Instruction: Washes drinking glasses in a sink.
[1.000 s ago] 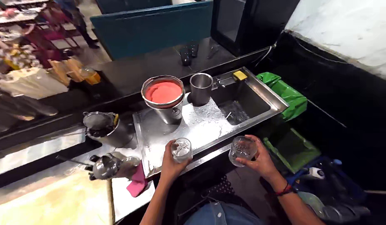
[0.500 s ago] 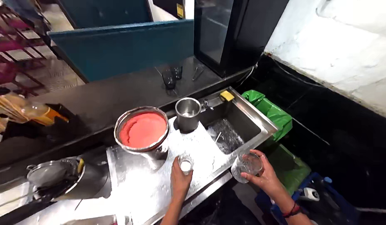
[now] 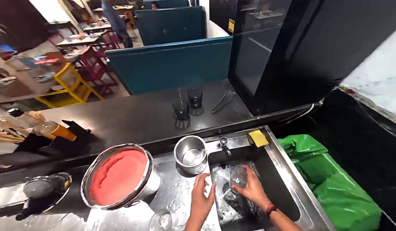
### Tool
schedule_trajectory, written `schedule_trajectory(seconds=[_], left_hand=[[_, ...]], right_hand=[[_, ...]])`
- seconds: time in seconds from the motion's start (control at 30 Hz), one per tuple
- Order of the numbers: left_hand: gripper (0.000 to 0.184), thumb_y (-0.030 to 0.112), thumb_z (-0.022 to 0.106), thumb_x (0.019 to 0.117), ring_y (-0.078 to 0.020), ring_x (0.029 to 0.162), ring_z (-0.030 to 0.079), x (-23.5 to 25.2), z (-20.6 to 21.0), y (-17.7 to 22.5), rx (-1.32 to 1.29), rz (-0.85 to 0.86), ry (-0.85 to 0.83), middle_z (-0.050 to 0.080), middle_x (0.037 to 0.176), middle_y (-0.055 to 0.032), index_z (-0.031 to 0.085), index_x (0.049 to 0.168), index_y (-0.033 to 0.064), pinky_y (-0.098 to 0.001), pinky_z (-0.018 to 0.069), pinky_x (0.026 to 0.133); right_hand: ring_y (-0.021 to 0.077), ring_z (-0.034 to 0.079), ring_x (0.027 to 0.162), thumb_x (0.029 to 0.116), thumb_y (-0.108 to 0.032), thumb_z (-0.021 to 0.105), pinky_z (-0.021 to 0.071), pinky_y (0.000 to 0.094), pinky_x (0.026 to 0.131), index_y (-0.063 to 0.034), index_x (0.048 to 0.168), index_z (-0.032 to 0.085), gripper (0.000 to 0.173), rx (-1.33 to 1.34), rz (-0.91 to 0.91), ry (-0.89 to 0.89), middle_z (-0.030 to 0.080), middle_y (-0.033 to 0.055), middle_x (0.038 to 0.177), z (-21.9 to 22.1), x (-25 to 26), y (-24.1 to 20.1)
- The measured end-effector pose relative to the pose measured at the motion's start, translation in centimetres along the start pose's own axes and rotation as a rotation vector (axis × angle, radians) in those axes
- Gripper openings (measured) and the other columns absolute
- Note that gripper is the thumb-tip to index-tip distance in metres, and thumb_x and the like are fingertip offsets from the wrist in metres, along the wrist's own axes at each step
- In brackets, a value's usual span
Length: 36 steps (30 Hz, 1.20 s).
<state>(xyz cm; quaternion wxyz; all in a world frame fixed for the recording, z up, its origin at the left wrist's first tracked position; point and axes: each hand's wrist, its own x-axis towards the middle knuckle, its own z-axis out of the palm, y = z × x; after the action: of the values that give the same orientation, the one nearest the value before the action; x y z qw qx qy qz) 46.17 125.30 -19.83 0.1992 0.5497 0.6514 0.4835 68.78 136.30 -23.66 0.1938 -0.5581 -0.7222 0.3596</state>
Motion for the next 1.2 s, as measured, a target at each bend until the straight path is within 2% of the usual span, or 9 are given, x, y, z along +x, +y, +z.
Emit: schedule_trajectory(seconds=[0.1, 0.23, 0.37, 0.5, 0.7, 0.83, 1.0, 1.1, 1.2], left_hand=[[0.060, 0.022, 0.069, 0.0953, -0.0185, 0.089, 0.070, 8.0, 6.9, 0.5, -0.105, -0.374, -0.147, 0.057, 0.140, -0.0184, 0.046, 0.147, 0.0021, -0.0360, 0.0609, 0.078], [0.088, 0.020, 0.073, 0.0928, -0.0252, 0.099, 0.072, 15.4, 12.2, 0.1, -0.059, -0.600, -0.192, 0.038, 0.157, -0.0230, 0.020, 0.162, 0.0097, -0.0425, 0.0602, 0.090], [0.067, 0.015, 0.066, 0.0976, -0.0309, 0.136, 0.054, 18.2, 13.8, -1.7, 0.079, -0.518, -0.232, 0.042, 0.159, -0.0183, 0.037, 0.158, 0.0078, -0.0497, 0.0454, 0.113], [0.041, 0.017, 0.060, 0.1010, -0.0301, 0.124, 0.063, 18.6, 14.6, -0.7, 0.342, -0.485, -0.117, 0.066, 0.135, -0.0136, 0.061, 0.142, 0.0112, -0.0503, 0.0486, 0.109], [0.049, 0.048, 0.074, 0.0914, -0.0302, 0.110, 0.069, 19.1, 14.4, 0.2, 0.508, -0.606, -0.081, 0.072, 0.118, -0.0119, 0.071, 0.124, 0.0116, -0.0530, 0.0543, 0.097], [0.054, 0.055, 0.072, 0.0903, -0.0310, 0.109, 0.069, 19.6, 14.7, 1.1, 0.567, -0.713, -0.118, 0.070, 0.121, -0.0116, 0.068, 0.125, 0.0138, -0.0550, 0.0552, 0.092], [0.049, 0.039, 0.065, 0.0980, -0.0239, 0.105, 0.070, 15.4, 12.3, 1.7, 0.352, -0.556, -0.237, 0.069, 0.126, -0.0099, 0.061, 0.140, 0.0126, -0.0461, 0.0566, 0.096], [0.037, 0.035, 0.061, 0.1006, -0.0154, 0.097, 0.071, 7.9, 8.2, 2.4, 0.274, -0.387, -0.265, 0.072, 0.119, -0.0052, 0.069, 0.129, 0.0133, -0.0375, 0.0588, 0.091], [0.024, 0.026, 0.066, 0.0986, -0.0124, 0.086, 0.073, -1.3, 3.1, 2.7, 0.331, -0.241, -0.057, 0.075, 0.104, -0.0050, 0.076, 0.114, 0.0103, -0.0334, 0.0630, 0.078]], right_hand=[[0.0329, 0.059, 0.125, 0.0626, -0.048, 0.092, 0.0534, 0.0497, 0.102, -0.0077, 0.151, 0.045, 0.108, -0.079, 0.015, -0.134, 0.051, 0.0198, 0.146, 0.5, 4.8, 2.2], [0.0307, 0.064, 0.117, 0.0611, -0.047, 0.091, 0.0574, 0.0499, 0.093, -0.0137, 0.151, 0.044, 0.106, -0.155, 0.058, -0.252, 0.048, 0.0150, 0.149, 0.9, 8.0, 2.5], [0.0301, 0.066, 0.112, 0.0619, -0.046, 0.091, 0.0586, 0.0499, 0.089, -0.0138, 0.152, 0.041, 0.108, -0.148, 0.061, -0.299, 0.047, 0.0139, 0.150, 1.1, 9.5, 2.3], [0.0290, 0.069, 0.104, 0.0627, -0.046, 0.090, 0.0599, 0.0494, 0.085, -0.0155, 0.151, 0.041, 0.105, -0.177, 0.059, -0.343, 0.047, 0.0122, 0.151, 1.1, 11.5, 2.2], [0.0286, 0.069, 0.105, 0.0617, -0.049, 0.089, 0.0594, 0.0510, 0.085, -0.0143, 0.149, 0.042, 0.105, -0.212, 0.106, -0.347, 0.050, 0.0102, 0.148, 1.9, 13.3, 2.8], [0.0286, 0.070, 0.104, 0.0621, -0.046, 0.088, 0.0597, 0.0501, 0.083, -0.0137, 0.148, 0.043, 0.102, -0.242, 0.082, -0.336, 0.051, 0.0104, 0.148, 2.4, 13.2, 3.1], [0.0313, 0.066, 0.112, 0.0613, -0.035, 0.090, 0.0590, 0.0483, 0.089, -0.0075, 0.148, 0.042, 0.102, -0.176, 0.052, -0.331, 0.048, 0.0177, 0.148, 3.3, 12.8, 3.9], [0.0329, 0.066, 0.112, 0.0592, -0.031, 0.091, 0.0592, 0.0495, 0.089, -0.0075, 0.146, 0.042, 0.103, -0.139, 0.052, -0.320, 0.046, 0.0196, 0.148, 3.4, 12.5, 4.1], [0.0350, 0.063, 0.119, 0.0619, -0.034, 0.092, 0.0568, 0.0517, 0.093, -0.0065, 0.149, 0.040, 0.105, -0.174, 0.069, -0.358, 0.044, 0.0202, 0.152, 2.6, 12.3, 3.6]])
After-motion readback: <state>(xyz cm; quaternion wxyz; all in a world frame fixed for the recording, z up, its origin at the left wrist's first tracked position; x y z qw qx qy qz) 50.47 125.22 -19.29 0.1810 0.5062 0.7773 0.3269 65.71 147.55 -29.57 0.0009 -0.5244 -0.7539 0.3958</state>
